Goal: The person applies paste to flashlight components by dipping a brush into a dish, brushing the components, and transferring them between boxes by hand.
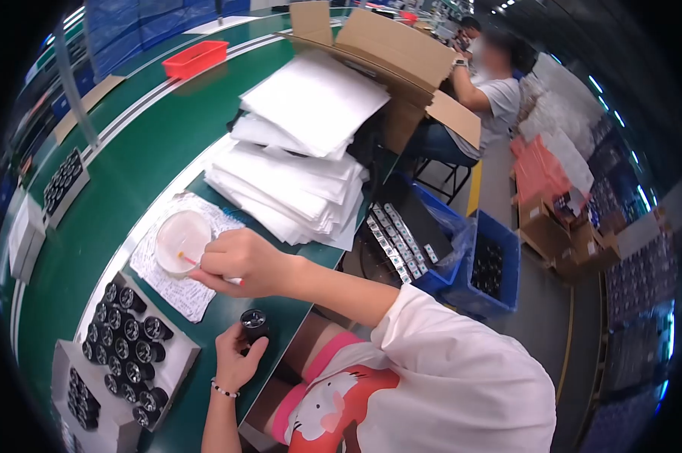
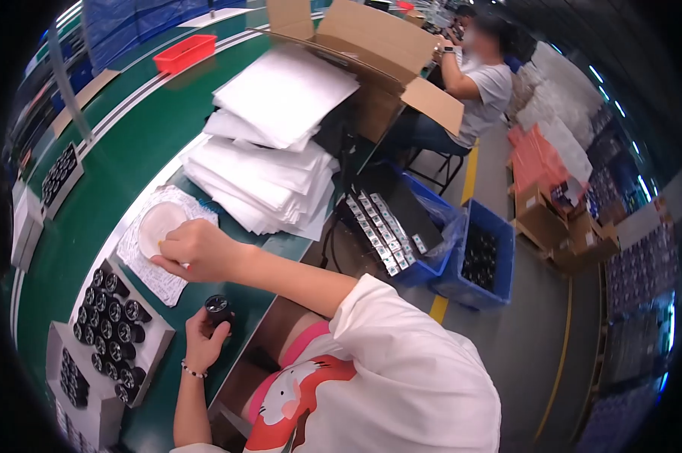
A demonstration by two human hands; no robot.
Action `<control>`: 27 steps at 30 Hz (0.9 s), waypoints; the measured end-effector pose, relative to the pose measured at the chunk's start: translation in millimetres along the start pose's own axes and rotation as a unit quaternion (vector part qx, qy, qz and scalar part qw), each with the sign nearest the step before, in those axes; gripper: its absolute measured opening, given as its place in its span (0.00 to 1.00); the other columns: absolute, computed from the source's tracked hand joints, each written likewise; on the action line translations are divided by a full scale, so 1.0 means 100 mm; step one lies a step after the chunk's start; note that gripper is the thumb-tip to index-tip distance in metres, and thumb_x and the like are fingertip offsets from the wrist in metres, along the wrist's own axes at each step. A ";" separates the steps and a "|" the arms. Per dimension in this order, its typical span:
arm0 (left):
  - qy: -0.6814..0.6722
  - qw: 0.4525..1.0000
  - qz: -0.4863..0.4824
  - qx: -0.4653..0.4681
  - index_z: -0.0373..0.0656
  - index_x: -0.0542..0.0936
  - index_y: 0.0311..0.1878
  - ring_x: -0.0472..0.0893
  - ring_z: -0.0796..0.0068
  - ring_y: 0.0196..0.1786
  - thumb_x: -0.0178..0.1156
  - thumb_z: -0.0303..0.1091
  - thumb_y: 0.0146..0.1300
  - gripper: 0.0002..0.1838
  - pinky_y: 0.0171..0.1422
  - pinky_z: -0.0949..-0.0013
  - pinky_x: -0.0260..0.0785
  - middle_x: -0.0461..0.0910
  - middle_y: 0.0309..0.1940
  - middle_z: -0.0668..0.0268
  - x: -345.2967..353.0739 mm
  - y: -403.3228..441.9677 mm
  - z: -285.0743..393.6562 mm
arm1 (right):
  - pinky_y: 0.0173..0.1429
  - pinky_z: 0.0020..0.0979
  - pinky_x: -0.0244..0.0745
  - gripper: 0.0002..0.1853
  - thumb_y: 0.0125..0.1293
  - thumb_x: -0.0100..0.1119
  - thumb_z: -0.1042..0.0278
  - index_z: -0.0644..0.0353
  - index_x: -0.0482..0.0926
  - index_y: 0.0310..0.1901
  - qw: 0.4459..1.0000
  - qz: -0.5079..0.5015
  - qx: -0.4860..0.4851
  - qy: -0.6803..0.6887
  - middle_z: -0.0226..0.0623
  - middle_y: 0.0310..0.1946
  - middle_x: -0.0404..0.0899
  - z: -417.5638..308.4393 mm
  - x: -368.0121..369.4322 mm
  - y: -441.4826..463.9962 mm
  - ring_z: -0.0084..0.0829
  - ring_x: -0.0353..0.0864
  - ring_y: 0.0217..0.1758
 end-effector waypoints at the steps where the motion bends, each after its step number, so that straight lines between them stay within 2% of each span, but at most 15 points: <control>1: -0.002 1.000 -0.006 -0.002 0.33 0.72 0.41 0.75 0.82 0.34 0.58 0.24 0.48 0.15 0.36 0.80 0.66 0.76 0.32 0.66 0.01 0.00 0.01 | 0.18 0.30 0.57 0.15 0.48 0.59 0.74 0.59 0.62 0.13 1.000 0.000 0.001 0.002 0.34 0.10 0.61 0.01 -0.01 0.00 0.33 0.63 0.13; 10: 0.006 1.000 0.009 0.008 0.32 0.72 0.40 0.76 0.80 0.33 0.58 0.24 0.47 0.14 0.34 0.79 0.67 0.77 0.31 0.65 0.02 0.00 0.05 | 0.18 0.31 0.58 0.14 0.50 0.57 0.73 0.60 0.63 0.13 1.000 -0.008 0.024 0.016 0.35 0.11 0.63 0.09 -0.05 -0.01 0.34 0.64 0.13; 17: 0.082 0.995 0.017 0.050 0.33 0.74 0.36 0.75 0.81 0.29 0.61 0.27 0.44 0.14 0.31 0.79 0.67 0.76 0.28 0.65 0.02 -0.01 0.10 | 0.18 0.32 0.57 0.15 0.52 0.56 0.72 0.60 0.64 0.13 0.998 -0.012 0.043 0.041 0.36 0.11 0.62 0.15 -0.05 0.04 0.34 0.64 0.13; 27: 0.046 0.998 0.024 0.039 0.33 0.73 0.36 0.76 0.81 0.31 0.60 0.26 0.45 0.13 0.33 0.80 0.67 0.77 0.28 0.66 0.00 -0.02 0.07 | 0.18 0.32 0.58 0.14 0.53 0.56 0.71 0.61 0.66 0.14 0.999 -0.020 0.042 0.028 0.36 0.11 0.63 0.11 -0.04 0.10 0.35 0.64 0.13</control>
Point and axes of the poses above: each hand's wrist, its own y-axis towards the middle knuckle, its own x-axis out of the palm, z = x × y, the point moved 10 cm from there along y, towards the middle knuckle
